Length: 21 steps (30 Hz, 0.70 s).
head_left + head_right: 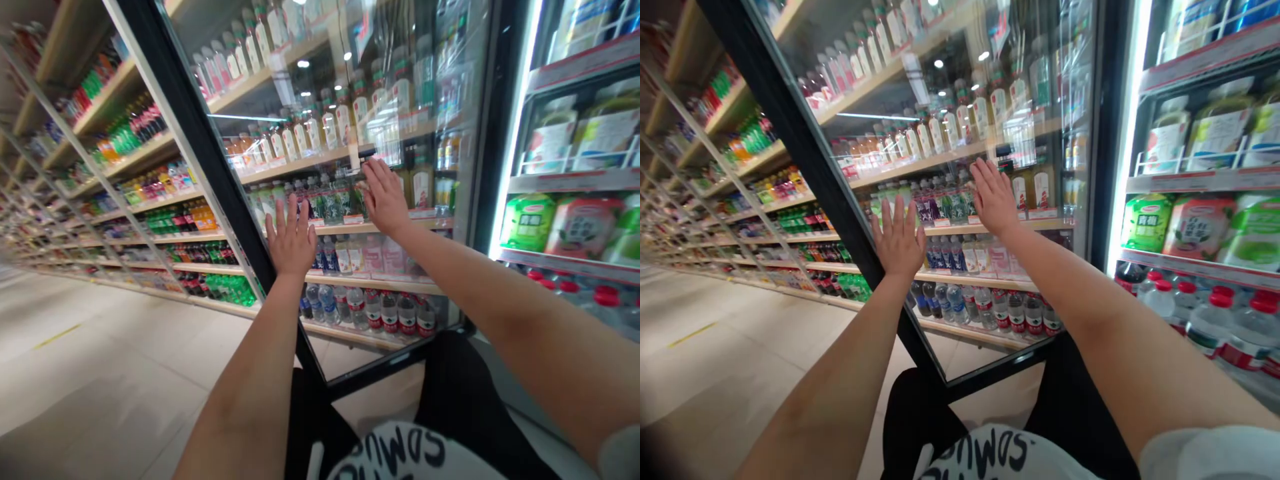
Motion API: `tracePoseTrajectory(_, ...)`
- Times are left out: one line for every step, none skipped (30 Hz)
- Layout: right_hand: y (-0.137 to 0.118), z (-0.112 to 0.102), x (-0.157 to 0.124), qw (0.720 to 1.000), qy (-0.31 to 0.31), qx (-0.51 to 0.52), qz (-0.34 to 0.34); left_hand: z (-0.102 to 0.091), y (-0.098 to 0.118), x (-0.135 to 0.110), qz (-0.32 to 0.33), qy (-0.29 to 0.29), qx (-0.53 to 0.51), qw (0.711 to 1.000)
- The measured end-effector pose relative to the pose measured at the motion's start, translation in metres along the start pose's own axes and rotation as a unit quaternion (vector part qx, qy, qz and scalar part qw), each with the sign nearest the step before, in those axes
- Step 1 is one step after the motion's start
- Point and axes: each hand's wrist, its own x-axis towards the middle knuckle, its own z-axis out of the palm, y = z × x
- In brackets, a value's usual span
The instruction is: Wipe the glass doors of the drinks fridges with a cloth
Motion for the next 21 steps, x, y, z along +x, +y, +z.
tracePoseTrajectory(0.000, 0.000, -0.001, 1.000, 0.004, 0.000, 0.006, 0.000, 0.000, 0.000, 0.000, 0.000, -0.001, 1.000)
tracePoseTrajectory(0.000, -0.001, -0.004, 1.000, 0.001, -0.001, 0.003, 0.000, 0.000, 0.000, 0.000, -0.001, -0.001, 1.000)
tracePoseTrajectory(-0.001, -0.002, -0.006, 1.000, -0.008, -0.003, -0.005, 0.001, 0.000, 0.000, 0.000, -0.001, 0.000, 1.000)
tracePoseTrajectory(-0.001, -0.003, -0.009, 1.000, -0.021, -0.005, -0.018, 0.001, 0.000, 0.000, 0.001, -0.001, 0.002, 1.000)
tracePoseTrajectory(-0.001, -0.005, -0.011, 0.999, -0.038, -0.005, -0.036, 0.001, 0.000, 0.000, 0.001, -0.002, 0.004, 1.000)
tracePoseTrajectory(-0.001, -0.007, -0.013, 0.997, -0.055, -0.005, -0.055, 0.001, 0.000, 0.000, 0.001, -0.002, 0.006, 1.000)
tracePoseTrajectory(0.000, -0.009, -0.014, 0.995, -0.070, -0.002, -0.073, 0.001, 0.000, 0.000, 0.002, -0.004, 0.011, 1.000)
tracePoseTrajectory(0.002, -0.010, -0.013, 0.993, -0.078, 0.001, -0.085, 0.001, 0.000, 0.000, 0.003, -0.005, 0.017, 1.000)
tracePoseTrajectory(0.003, -0.010, -0.013, 0.994, -0.074, 0.005, -0.086, 0.001, 0.000, 0.000, 0.004, -0.006, 0.024, 1.000)
tracePoseTrajectory(0.004, -0.009, -0.012, 0.996, -0.058, 0.009, -0.074, 0.000, 0.000, -0.001, 0.006, -0.006, 0.034, 0.999)
tracePoseTrajectory(0.004, -0.007, -0.011, 0.998, -0.033, 0.012, -0.053, 0.000, 0.001, -0.001, 0.009, -0.006, 0.045, 0.999)
tracePoseTrajectory(0.003, -0.005, -0.011, 0.999, -0.007, 0.015, -0.030, -0.001, 0.001, -0.002, 0.012, -0.005, 0.057, 0.998)
tracePoseTrajectory(0.001, -0.003, -0.012, 1.000, 0.011, 0.019, -0.016, -0.001, 0.002, -0.003, 0.015, -0.003, 0.070, 0.997)
tracePoseTrajectory(-0.001, -0.001, -0.013, 0.999, 0.015, 0.022, -0.017, -0.002, 0.002, -0.003, 0.020, -0.001, 0.081, 0.996)
tracePoseTrajectory(-0.004, 0.001, -0.014, 0.999, 0.006, 0.026, -0.037, -0.002, 0.003, -0.004, 0.025, 0.001, 0.092, 0.995)
tracePoseTrajectory(-0.006, 0.002, -0.015, 0.997, -0.013, 0.030, -0.069, -0.003, 0.003, -0.005, 0.030, 0.002, 0.102, 0.994)
tracePoseTrajectory(-0.009, 0.003, -0.016, 0.994, -0.030, 0.033, -0.102, -0.003, 0.004, -0.005, 0.033, 0.003, 0.110, 0.993)
tracePoseTrajectory(-0.011, 0.003, -0.016, 0.991, -0.039, 0.034, -0.124, -0.004, 0.004, -0.006, 0.034, 0.002, 0.116, 0.993)
tracePoseTrajectory(-0.012, 0.003, -0.016, 0.990, -0.037, 0.033, -0.129, -0.004, 0.004, -0.007, 0.033, -0.001, 0.120, 0.992)
tracePoseTrajectory(-0.013, 0.004, -0.014, 0.993, -0.024, 0.030, -0.116, -0.004, 0.005, -0.007, 0.031, -0.005, 0.124, 0.992)
tracePoseTrajectory(-0.014, 0.004, -0.012, 0.996, -0.003, 0.026, -0.088, -0.004, 0.005, -0.007, 0.030, -0.009, 0.127, 0.991)
